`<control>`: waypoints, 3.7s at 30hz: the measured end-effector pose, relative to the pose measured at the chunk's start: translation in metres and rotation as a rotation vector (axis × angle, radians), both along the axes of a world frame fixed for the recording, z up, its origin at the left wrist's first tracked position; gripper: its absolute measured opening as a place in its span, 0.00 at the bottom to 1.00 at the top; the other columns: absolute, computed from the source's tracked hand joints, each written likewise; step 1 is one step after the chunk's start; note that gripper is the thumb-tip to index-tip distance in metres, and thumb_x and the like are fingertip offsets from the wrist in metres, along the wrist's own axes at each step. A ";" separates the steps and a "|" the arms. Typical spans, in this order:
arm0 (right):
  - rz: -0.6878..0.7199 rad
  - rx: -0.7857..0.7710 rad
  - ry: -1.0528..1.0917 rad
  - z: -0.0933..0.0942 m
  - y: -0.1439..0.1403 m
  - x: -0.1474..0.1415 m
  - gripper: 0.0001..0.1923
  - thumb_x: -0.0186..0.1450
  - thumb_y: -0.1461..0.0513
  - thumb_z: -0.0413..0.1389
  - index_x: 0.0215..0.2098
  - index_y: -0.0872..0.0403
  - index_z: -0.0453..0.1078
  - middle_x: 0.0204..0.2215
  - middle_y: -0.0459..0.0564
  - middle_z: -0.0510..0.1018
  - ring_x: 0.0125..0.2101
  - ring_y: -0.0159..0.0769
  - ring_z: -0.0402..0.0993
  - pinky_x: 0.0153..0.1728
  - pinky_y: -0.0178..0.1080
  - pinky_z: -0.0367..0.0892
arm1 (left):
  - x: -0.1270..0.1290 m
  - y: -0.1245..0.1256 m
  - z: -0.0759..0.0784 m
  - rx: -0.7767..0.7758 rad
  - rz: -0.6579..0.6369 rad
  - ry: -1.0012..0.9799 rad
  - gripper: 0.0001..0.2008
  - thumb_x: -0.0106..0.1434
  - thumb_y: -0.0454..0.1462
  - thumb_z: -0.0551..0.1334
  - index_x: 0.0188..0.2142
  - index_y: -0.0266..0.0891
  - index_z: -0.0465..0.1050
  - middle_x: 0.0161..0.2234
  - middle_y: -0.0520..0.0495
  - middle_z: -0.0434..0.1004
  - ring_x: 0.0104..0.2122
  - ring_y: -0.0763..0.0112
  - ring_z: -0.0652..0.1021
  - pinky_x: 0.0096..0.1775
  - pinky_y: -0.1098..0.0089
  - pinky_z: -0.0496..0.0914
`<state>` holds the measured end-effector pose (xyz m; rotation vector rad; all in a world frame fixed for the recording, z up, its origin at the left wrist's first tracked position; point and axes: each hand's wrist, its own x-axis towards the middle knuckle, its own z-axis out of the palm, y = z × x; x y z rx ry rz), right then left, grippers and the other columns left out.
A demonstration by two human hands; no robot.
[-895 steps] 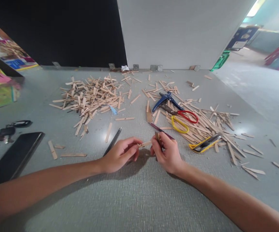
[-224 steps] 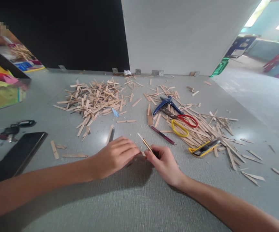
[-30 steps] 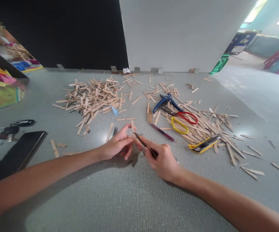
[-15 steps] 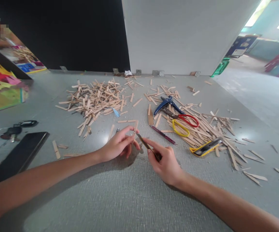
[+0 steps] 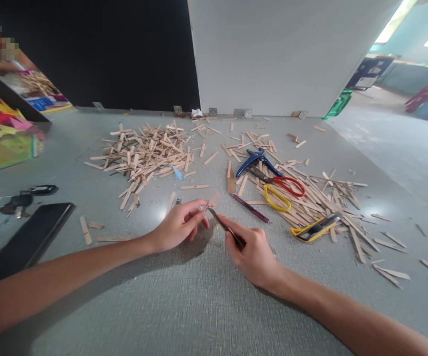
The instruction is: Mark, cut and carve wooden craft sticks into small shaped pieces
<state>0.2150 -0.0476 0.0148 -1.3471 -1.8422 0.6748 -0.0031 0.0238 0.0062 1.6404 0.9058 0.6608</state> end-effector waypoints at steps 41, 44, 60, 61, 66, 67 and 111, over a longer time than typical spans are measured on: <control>0.004 -0.098 0.080 0.000 0.003 0.004 0.26 0.69 0.59 0.53 0.58 0.62 0.82 0.19 0.42 0.67 0.19 0.28 0.50 0.19 0.32 0.52 | 0.001 0.007 0.000 -0.104 -0.004 -0.095 0.16 0.75 0.50 0.59 0.43 0.38 0.71 0.41 0.42 0.86 0.16 0.82 0.67 0.20 0.75 0.61; 0.005 -0.128 0.103 -0.001 0.005 0.006 0.26 0.69 0.58 0.54 0.58 0.61 0.83 0.19 0.43 0.68 0.19 0.29 0.52 0.20 0.33 0.53 | 0.001 0.010 -0.001 -0.172 -0.019 -0.132 0.17 0.74 0.50 0.61 0.42 0.38 0.72 0.41 0.42 0.86 0.15 0.82 0.66 0.19 0.75 0.59; 0.073 0.021 -0.001 -0.006 0.003 0.005 0.25 0.73 0.61 0.51 0.61 0.65 0.80 0.23 0.50 0.79 0.20 0.31 0.63 0.22 0.33 0.62 | 0.002 0.010 0.001 -0.270 0.028 -0.219 0.13 0.69 0.46 0.64 0.37 0.38 0.70 0.39 0.40 0.88 0.15 0.82 0.67 0.17 0.76 0.61; 0.066 0.048 -0.003 -0.006 0.003 0.004 0.25 0.73 0.61 0.51 0.60 0.64 0.81 0.22 0.48 0.76 0.20 0.31 0.63 0.22 0.33 0.62 | 0.003 0.010 0.001 -0.280 0.030 -0.223 0.13 0.69 0.46 0.64 0.37 0.39 0.70 0.40 0.40 0.88 0.15 0.81 0.68 0.17 0.76 0.62; 0.063 -0.026 0.042 -0.005 0.006 0.005 0.27 0.73 0.60 0.50 0.62 0.67 0.79 0.19 0.45 0.70 0.19 0.31 0.59 0.21 0.33 0.59 | 0.003 0.010 0.000 -0.302 0.034 -0.236 0.14 0.69 0.46 0.65 0.37 0.39 0.69 0.40 0.41 0.88 0.16 0.80 0.71 0.18 0.76 0.63; 0.069 -0.064 0.056 -0.005 0.007 0.007 0.28 0.73 0.58 0.50 0.62 0.67 0.78 0.19 0.45 0.69 0.19 0.31 0.58 0.20 0.33 0.58 | 0.003 0.010 0.000 -0.300 0.028 -0.239 0.14 0.69 0.46 0.65 0.36 0.39 0.68 0.39 0.41 0.88 0.16 0.80 0.71 0.18 0.76 0.63; -0.052 -0.225 0.356 -0.004 0.004 0.005 0.24 0.71 0.51 0.57 0.57 0.60 0.76 0.18 0.36 0.58 0.18 0.29 0.52 0.19 0.33 0.49 | 0.002 0.011 -0.005 -0.179 0.009 -0.082 0.16 0.71 0.45 0.54 0.28 0.42 0.66 0.18 0.60 0.51 0.18 0.75 0.53 0.23 0.71 0.49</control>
